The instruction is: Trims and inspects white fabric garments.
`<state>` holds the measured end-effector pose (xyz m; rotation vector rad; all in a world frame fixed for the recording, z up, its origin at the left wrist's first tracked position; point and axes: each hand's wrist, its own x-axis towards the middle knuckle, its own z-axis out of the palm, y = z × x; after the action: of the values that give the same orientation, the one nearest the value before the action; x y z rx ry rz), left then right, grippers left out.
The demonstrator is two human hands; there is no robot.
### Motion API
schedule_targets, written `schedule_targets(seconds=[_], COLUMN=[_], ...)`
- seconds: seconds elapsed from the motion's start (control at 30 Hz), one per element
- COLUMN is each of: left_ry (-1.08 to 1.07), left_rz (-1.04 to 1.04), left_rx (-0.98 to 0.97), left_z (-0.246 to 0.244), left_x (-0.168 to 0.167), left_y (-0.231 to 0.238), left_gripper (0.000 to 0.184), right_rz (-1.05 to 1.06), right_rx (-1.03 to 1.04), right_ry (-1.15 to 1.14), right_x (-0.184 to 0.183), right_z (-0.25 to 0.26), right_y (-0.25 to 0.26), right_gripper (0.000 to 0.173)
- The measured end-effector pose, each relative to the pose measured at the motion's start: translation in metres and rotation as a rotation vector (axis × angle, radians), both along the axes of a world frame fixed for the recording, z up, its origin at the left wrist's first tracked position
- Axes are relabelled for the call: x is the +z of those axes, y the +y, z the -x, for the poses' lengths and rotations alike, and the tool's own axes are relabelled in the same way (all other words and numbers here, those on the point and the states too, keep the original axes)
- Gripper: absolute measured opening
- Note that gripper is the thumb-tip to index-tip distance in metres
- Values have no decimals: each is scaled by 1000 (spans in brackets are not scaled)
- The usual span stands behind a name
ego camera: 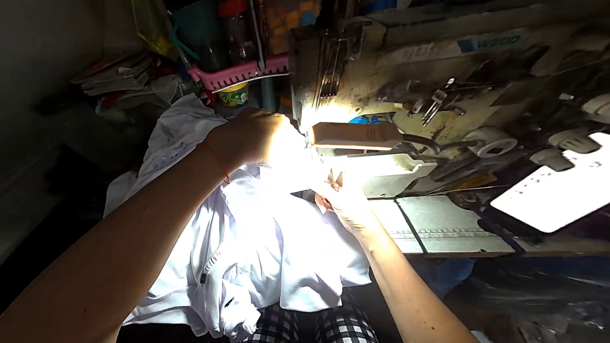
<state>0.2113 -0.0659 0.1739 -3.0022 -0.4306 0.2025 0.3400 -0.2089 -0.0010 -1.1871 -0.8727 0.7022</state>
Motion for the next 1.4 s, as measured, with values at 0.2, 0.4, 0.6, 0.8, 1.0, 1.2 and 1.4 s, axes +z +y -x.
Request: schedule_targets(seconds=[0.2, 0.4, 0.6, 0.8, 1.0, 1.2, 1.4], left_ry=[-2, -92, -30, -14, -57, -45, -153], left_rz=[65, 24, -94, 209, 72, 135, 419], left_rx=[-73, -95, -61, -169, -64, -104, -165], left_z=[0, -1, -4, -4, -5, -2, 6], left_x=[10, 1, 9, 13, 4, -1, -19], left_y=[-10, 1, -10, -15, -5, -1, 5], left_gripper=[33, 24, 19, 29, 25, 29, 23], right_rz=[6, 15, 16, 10, 29, 16, 38], right_rx=[20, 25, 42, 58, 55, 60, -44], right_ry=[-2, 1, -7, -4, -13, -25, -90], right_x=[-1, 0, 0, -2, 1, 1, -10], right_z=[-2, -1, -2, -3, -3, -4, 6], right_y=[0, -1, -3, -4, -3, -3, -20], right_gripper=[10, 11, 9, 9, 8, 8, 4])
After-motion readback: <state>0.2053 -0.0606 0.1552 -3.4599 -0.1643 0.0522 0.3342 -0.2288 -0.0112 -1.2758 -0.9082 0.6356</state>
